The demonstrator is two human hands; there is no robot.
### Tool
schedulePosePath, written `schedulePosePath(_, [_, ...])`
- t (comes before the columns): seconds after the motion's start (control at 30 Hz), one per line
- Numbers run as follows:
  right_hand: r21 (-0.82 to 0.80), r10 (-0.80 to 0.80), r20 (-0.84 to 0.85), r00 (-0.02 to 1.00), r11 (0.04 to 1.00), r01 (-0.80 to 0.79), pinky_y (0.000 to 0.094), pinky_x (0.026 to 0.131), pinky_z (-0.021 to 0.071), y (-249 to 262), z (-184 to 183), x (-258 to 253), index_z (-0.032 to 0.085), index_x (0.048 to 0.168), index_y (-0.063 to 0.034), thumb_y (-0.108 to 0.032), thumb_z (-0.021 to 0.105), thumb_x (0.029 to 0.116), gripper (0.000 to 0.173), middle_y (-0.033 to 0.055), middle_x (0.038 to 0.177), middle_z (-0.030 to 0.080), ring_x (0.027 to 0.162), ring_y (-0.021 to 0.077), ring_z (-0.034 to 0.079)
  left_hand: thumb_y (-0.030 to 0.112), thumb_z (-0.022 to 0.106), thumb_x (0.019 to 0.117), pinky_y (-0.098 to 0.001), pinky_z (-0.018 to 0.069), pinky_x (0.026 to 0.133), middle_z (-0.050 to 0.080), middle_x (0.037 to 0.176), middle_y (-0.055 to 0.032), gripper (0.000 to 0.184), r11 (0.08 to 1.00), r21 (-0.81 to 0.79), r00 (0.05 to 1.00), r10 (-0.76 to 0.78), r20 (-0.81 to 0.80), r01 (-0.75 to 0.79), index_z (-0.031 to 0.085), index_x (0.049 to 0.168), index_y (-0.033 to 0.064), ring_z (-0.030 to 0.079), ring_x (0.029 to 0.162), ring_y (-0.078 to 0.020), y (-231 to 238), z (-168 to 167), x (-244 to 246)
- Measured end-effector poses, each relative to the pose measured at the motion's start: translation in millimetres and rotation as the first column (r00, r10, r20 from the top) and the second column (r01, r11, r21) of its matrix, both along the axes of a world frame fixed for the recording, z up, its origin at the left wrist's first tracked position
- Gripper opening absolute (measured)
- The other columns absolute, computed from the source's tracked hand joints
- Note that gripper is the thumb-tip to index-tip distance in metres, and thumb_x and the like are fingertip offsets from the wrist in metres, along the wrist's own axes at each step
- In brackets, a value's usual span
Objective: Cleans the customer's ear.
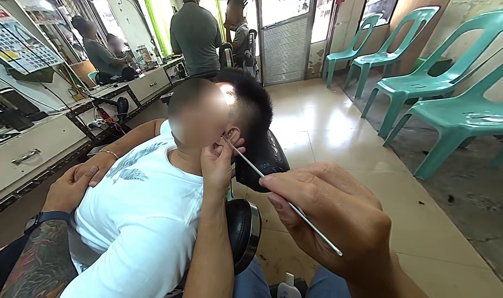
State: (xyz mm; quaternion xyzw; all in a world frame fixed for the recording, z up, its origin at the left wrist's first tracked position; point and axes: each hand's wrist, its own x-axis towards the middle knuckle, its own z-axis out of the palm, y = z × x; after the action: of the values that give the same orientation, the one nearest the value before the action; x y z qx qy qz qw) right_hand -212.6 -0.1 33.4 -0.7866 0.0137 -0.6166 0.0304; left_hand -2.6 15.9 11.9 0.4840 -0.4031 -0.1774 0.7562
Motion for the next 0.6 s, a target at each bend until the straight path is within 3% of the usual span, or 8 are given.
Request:
schedulePosePath(0.2, [-0.003, 0.002, 0.000, 1.000, 1.000, -0.002, 0.0291, 0.084, 0.0546, -0.3, -0.6, 0.5, 0.073, 0.103, -0.0069, -0.019, 0.059, 0.1044, 0.018, 0.0041, 0.094, 0.076, 0.094, 0.0140, 0.070, 0.004, 0.059, 0.1025, -0.0329, 0.0625, 0.086, 0.073, 0.119, -0.0108, 0.056, 1.000, 0.006, 1.000, 0.006, 0.018, -0.006, 0.037, 0.153, 0.0155, 0.076, 0.097, -0.0212, 0.1, -0.1, 0.3])
schedulePosePath(0.37, [-0.006, 0.002, -0.004, 1.000, 1.000, -0.002, 0.0284, 0.084, 0.0548, 1.2, -0.5, -0.8, 0.073, 0.104, -0.0072, -0.020, 0.059, 0.1048, 0.019, 0.0039, 0.095, 0.076, 0.094, 0.0133, 0.070, 0.011, 0.053, 0.1067, -0.0302, 0.0602, 0.085, 0.069, 0.125, -0.0097, 0.053, 1.000, 0.019, 0.997, -0.014, 0.079, 0.013, 0.035, 0.155, 0.0270, 0.074, 0.100, -0.0192, 13.4, -11.0, -6.8])
schedulePosePath(0.6, [-0.007, -0.007, -0.007, 1.000, 1.000, 0.007, 0.0283, 0.083, 0.0544, 1.3, -0.6, -0.3, 0.073, 0.103, -0.0073, -0.020, 0.059, 0.1047, 0.019, 0.0038, 0.094, 0.076, 0.094, 0.0135, 0.070, 0.007, 0.054, 0.1056, -0.0307, 0.0605, 0.086, 0.070, 0.123, -0.0103, 0.054, 1.000, -0.001, 0.998, -0.020, 0.065, 0.020, 0.035, 0.154, 0.0217, 0.074, 0.099, -0.0191, 9.0, -8.9, -3.1])
